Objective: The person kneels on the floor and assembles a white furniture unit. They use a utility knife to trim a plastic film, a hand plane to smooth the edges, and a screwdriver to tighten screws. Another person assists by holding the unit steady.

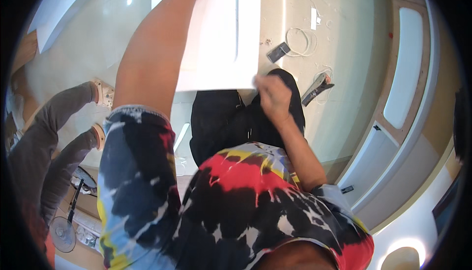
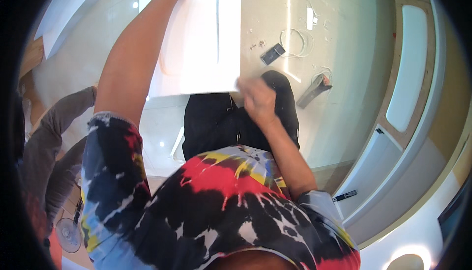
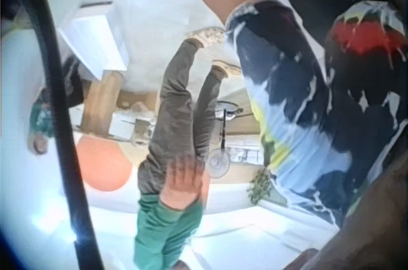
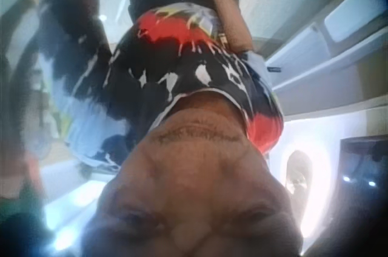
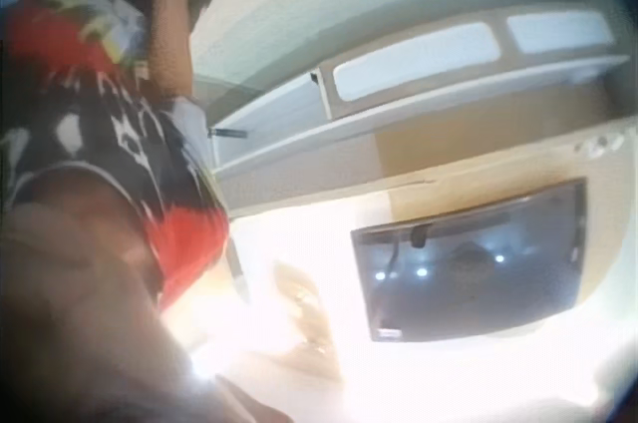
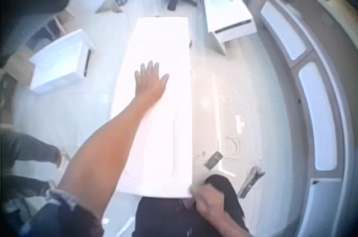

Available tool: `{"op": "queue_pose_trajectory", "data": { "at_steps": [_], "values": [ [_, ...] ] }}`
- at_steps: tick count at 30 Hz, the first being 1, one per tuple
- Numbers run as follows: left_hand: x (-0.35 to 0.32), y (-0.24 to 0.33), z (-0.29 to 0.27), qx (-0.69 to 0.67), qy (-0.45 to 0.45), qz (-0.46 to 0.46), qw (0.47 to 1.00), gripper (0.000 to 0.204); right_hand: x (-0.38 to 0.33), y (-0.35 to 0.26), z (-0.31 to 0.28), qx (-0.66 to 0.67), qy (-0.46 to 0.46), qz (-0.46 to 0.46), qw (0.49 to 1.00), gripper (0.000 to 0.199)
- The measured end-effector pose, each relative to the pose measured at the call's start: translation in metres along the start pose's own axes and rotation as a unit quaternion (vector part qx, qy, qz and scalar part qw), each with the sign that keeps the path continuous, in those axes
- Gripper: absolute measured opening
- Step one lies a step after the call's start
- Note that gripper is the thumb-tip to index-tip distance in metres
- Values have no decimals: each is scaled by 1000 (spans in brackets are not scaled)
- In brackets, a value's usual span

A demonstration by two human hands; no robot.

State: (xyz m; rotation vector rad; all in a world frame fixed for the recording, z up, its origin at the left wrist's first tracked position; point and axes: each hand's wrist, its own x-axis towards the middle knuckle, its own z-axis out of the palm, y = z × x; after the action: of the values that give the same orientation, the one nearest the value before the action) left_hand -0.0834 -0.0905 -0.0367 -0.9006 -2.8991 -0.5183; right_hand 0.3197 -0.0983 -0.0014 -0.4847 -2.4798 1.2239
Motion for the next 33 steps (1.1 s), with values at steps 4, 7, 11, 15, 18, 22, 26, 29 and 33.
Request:
{"op": "queue_pose_trajectory", "data": {
  "at_steps": [4,7,11,15,18,22,26,29,33],
  "values": [
    [-141,-47,12,26,65,125,990,61,-87,-22,-9,64,-3,22,998,14],
    [-275,-17,-60,17,-50,124,991,55,-76,1,-22,204,166,185,947,14],
    [-393,-1,-96,-102,59,-39,992,59,-33,16,-38,465,207,284,813,27],
    [-417,-10,-72,-519,121,-453,715,73,-49,6,-27,434,111,300,842,30],
    [-384,16,-80,-805,3,-440,398,78,-82,-4,-27,362,71,326,871,30],
    [-325,38,-113,-811,3,-427,399,61,-123,21,-13,355,49,328,874,26],
    [-305,56,-142,-783,19,-511,353,57,-131,32,-17,406,69,423,807,24],
    [-307,49,-153,-790,56,-534,296,53,-113,20,-12,358,14,372,856,25],
    [-336,35,-152,-786,66,-517,332,52,-72,-12,1,263,-36,275,924,37]
  ]
}}
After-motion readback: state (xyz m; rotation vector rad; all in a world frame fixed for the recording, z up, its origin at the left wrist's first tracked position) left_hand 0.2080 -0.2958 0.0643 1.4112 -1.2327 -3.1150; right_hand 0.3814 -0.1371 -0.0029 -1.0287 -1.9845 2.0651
